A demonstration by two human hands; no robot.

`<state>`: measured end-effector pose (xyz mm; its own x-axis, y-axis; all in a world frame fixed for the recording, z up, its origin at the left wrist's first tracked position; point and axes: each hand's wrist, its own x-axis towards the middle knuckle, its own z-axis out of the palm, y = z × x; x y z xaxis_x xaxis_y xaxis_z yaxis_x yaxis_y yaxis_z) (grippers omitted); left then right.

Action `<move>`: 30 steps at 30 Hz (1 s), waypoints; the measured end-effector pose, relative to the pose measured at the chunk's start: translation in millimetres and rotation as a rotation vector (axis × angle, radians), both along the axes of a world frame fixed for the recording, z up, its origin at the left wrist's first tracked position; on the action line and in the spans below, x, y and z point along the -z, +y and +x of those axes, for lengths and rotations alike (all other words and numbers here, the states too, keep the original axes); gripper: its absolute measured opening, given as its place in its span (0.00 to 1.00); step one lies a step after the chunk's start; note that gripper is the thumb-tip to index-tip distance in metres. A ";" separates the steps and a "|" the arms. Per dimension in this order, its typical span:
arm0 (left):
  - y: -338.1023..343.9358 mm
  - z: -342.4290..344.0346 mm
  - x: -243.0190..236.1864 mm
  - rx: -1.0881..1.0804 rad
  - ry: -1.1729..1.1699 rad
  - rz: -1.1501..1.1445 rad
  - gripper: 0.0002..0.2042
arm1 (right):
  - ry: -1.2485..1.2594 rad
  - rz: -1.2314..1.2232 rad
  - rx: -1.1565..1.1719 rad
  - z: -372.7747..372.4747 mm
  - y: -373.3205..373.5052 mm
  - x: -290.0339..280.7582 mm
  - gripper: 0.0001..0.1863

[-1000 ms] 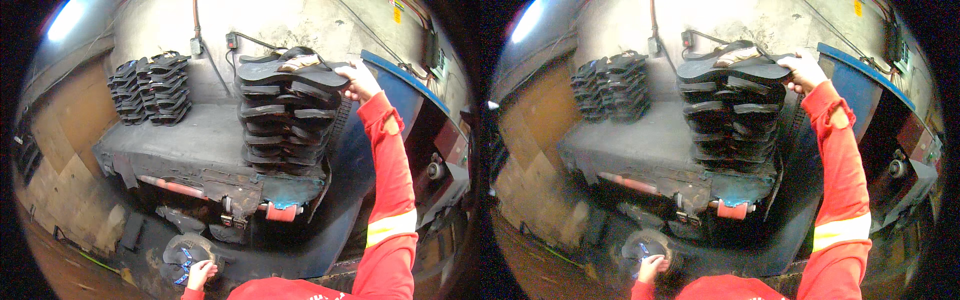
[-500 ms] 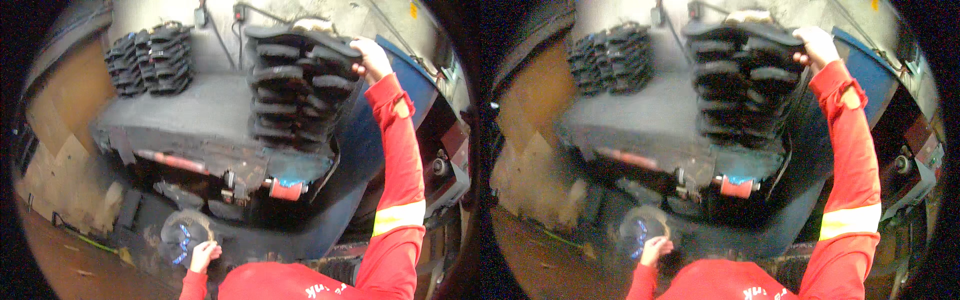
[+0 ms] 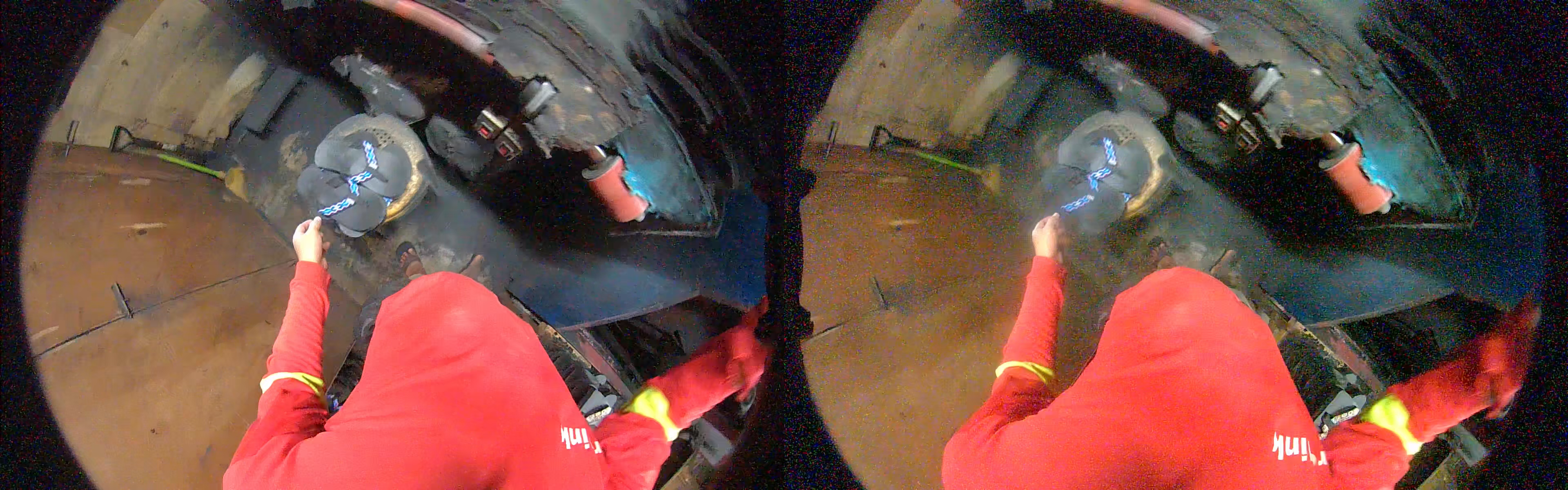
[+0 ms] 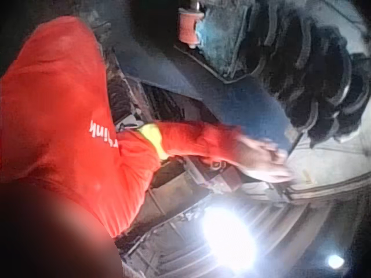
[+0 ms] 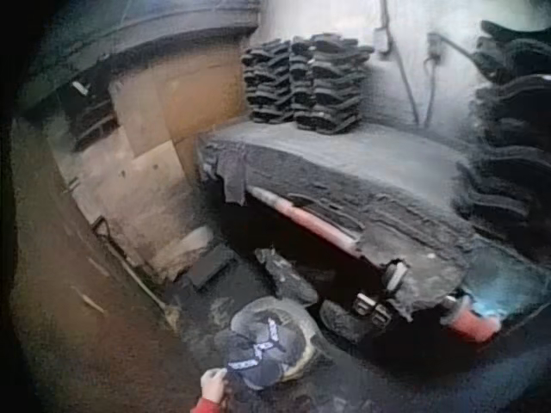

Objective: The person repeatedly presses the soles of flip-flops against a rotating grinding wheel to smooth or shape them. After each sandal, they place it on a growing stack on the workbench and pick up the next one. The process continues for multiple sandals in a repetitive cycle.

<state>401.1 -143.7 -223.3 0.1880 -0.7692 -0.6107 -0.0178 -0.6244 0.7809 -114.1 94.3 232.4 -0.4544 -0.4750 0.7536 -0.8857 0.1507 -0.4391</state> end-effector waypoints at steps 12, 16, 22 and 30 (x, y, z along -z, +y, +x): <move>-80.6 -134.5 -1.9 1.579 -0.994 -1.085 0.34 | -0.695 1.003 -0.560 138.7 50.3 228.3 0.29; -100.5 -190.8 -5.0 2.229 -1.308 -0.835 0.32 | -0.313 0.998 -0.542 128.4 57.0 264.6 0.31; -104.2 -177.4 -57.9 1.759 -1.205 -1.572 0.08 | -0.722 0.905 -0.447 131.8 67.9 305.4 0.29; 12.9 -247.6 -122.8 1.541 -0.561 -1.316 0.19 | -0.641 0.745 -0.414 120.3 61.3 372.0 0.37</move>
